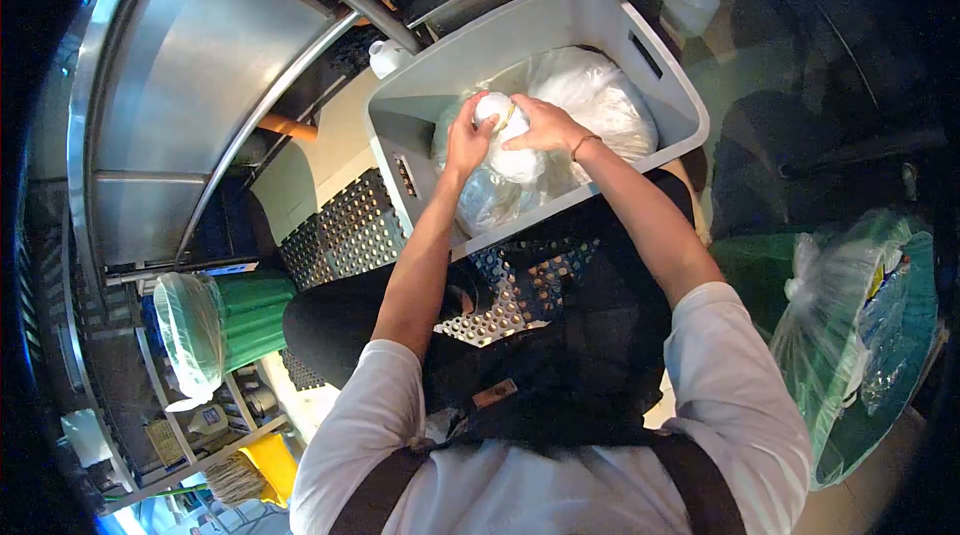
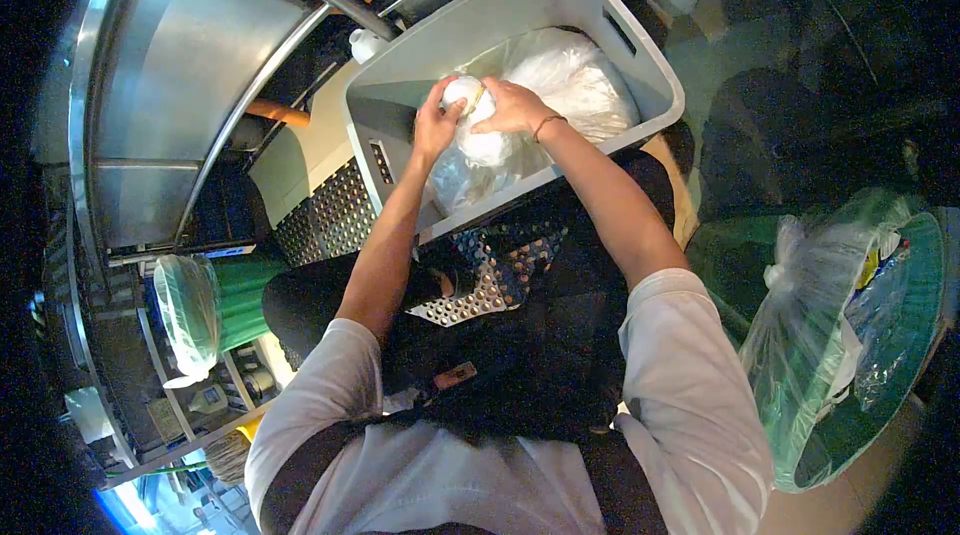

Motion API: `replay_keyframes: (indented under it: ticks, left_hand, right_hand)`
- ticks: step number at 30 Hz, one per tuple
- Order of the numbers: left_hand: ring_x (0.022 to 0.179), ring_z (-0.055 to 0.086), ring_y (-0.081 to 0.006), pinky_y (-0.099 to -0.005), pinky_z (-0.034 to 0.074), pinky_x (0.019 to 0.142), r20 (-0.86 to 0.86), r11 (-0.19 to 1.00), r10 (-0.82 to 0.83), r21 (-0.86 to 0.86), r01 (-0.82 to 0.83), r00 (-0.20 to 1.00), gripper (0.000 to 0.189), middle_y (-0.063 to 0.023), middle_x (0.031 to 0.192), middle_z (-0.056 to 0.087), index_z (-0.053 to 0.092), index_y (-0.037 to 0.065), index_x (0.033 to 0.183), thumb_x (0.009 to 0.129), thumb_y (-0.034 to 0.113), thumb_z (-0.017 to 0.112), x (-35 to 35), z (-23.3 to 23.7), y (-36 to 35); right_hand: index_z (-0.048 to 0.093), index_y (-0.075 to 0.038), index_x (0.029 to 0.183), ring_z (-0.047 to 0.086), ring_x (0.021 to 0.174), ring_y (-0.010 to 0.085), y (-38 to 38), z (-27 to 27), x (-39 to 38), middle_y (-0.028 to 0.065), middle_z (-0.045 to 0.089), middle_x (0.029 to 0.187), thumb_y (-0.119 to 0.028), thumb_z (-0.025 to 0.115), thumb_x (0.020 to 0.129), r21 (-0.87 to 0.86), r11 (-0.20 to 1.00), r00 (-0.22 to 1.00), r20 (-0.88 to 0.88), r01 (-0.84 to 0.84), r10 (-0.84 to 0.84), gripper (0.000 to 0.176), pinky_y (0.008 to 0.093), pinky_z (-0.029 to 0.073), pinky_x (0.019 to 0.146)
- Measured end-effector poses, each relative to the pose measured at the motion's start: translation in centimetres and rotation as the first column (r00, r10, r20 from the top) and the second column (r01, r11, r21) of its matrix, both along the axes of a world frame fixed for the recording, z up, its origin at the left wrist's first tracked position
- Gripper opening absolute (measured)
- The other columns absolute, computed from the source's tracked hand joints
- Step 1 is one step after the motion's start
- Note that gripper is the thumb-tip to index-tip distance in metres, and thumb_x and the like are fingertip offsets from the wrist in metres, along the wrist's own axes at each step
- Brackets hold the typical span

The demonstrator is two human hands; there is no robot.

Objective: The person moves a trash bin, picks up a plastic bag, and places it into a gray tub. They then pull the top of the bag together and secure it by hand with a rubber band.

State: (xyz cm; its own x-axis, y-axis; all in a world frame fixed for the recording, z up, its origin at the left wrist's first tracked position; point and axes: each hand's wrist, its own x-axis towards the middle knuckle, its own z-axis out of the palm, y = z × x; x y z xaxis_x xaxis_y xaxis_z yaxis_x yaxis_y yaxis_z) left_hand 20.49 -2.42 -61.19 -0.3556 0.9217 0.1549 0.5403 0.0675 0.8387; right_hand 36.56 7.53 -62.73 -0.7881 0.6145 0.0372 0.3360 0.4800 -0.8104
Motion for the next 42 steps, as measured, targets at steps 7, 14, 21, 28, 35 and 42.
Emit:
replay_keyframes:
  ticks: [7, 14, 21, 28, 35, 42]
  left_hand:
    - [0.068, 0.062, -0.0181, -0.0329, 0.051, 0.065, -0.085, 0.991, 0.114, -0.062, -0.119, 0.990, 0.038, -0.0122, 0.090, 0.067, 0.055, 0.008, 0.124, 0.090, 0.023, 0.063, -1.1, -2.4, 2.2]
    - [0.065, 0.056, -0.0225, -0.0331, 0.047, 0.062, -0.383, 0.919, 0.325, 0.345, -0.192, 0.865, 0.016, -0.0087, 0.077, 0.058, 0.060, 0.005, 0.089, 0.079, 0.010, 0.072, 1.4, 1.5, 3.7]
    - [0.064, 0.064, -0.0277, -0.0390, 0.049, 0.059, -0.363, 0.973, 0.161, 0.214, -0.086, 0.918, 0.006, -0.0124, 0.079, 0.066, 0.069, 0.006, 0.084, 0.081, 0.010, 0.069, 2.9, 0.9, 1.2]
    - [0.068, 0.064, -0.0329, -0.0416, 0.050, 0.061, -0.402, 0.950, 0.255, 0.274, -0.150, 0.880, 0.007, -0.0138, 0.078, 0.066, 0.069, 0.006, 0.084, 0.082, 0.013, 0.069, 3.2, 0.6, 1.0]
    - [0.069, 0.064, -0.0345, -0.0447, 0.050, 0.061, -0.496, 0.954, 0.289, 0.221, -0.203, 0.819, 0.007, -0.0133, 0.078, 0.066, 0.067, 0.008, 0.082, 0.082, 0.015, 0.067, 3.7, 0.1, 1.0]
    - [0.065, 0.064, -0.0387, -0.0498, 0.047, 0.058, -0.474, 0.963, 0.227, -0.022, -0.269, 0.851, 0.010, -0.0168, 0.072, 0.065, 0.062, 0.009, 0.085, 0.086, 0.018, 0.061, 3.8, 0.3, 0.9]
  right_hand:
    - [0.054, -0.002, 0.121, 0.059, 0.108, 0.0365, 1.5, -0.2, -0.1, 0.0224, 0.064, 0.110, -0.029, 0.072, 0.074, 0.047, 0.998, 0.997, 0.058, -0.045, 0.042, 0.058, 0.0421, 0.047, 0.092]
    - [0.059, -0.001, 0.113, 0.059, 0.106, 0.0369, 0.9, 0.8, -0.2, 0.0221, 0.065, 0.107, -0.033, 0.071, 0.079, -0.024, 0.993, 0.980, 0.164, 0.119, -0.113, 0.048, 0.0432, 0.047, 0.090]
    - [0.060, -0.001, 0.111, 0.059, 0.104, 0.0373, 0.8, 0.9, -0.4, 0.0215, 0.065, 0.108, -0.033, 0.070, 0.080, 0.016, 0.991, 0.980, 0.152, 0.130, -0.130, 0.046, 0.0445, 0.047, 0.089]
    - [0.060, -0.001, 0.110, 0.060, 0.103, 0.0373, 0.5, 2.0, -0.1, 0.0197, 0.066, 0.104, -0.032, 0.070, 0.079, 0.006, 0.993, 0.984, 0.135, 0.117, -0.117, 0.044, 0.0447, 0.047, 0.089]
    - [0.061, 0.001, 0.106, 0.061, 0.100, 0.0387, 0.5, 1.1, -0.2, 0.0217, 0.066, 0.099, -0.027, 0.071, 0.078, 0.043, 0.992, 0.988, 0.100, 0.114, -0.118, 0.040, 0.0448, 0.047, 0.087]
    - [0.060, -0.003, 0.107, 0.061, 0.096, 0.0409, 0.5, 0.9, -0.2, 0.0229, 0.066, 0.096, -0.023, 0.072, 0.077, 0.071, 0.992, 0.993, 0.042, 0.107, -0.110, 0.038, 0.0468, 0.048, 0.082]
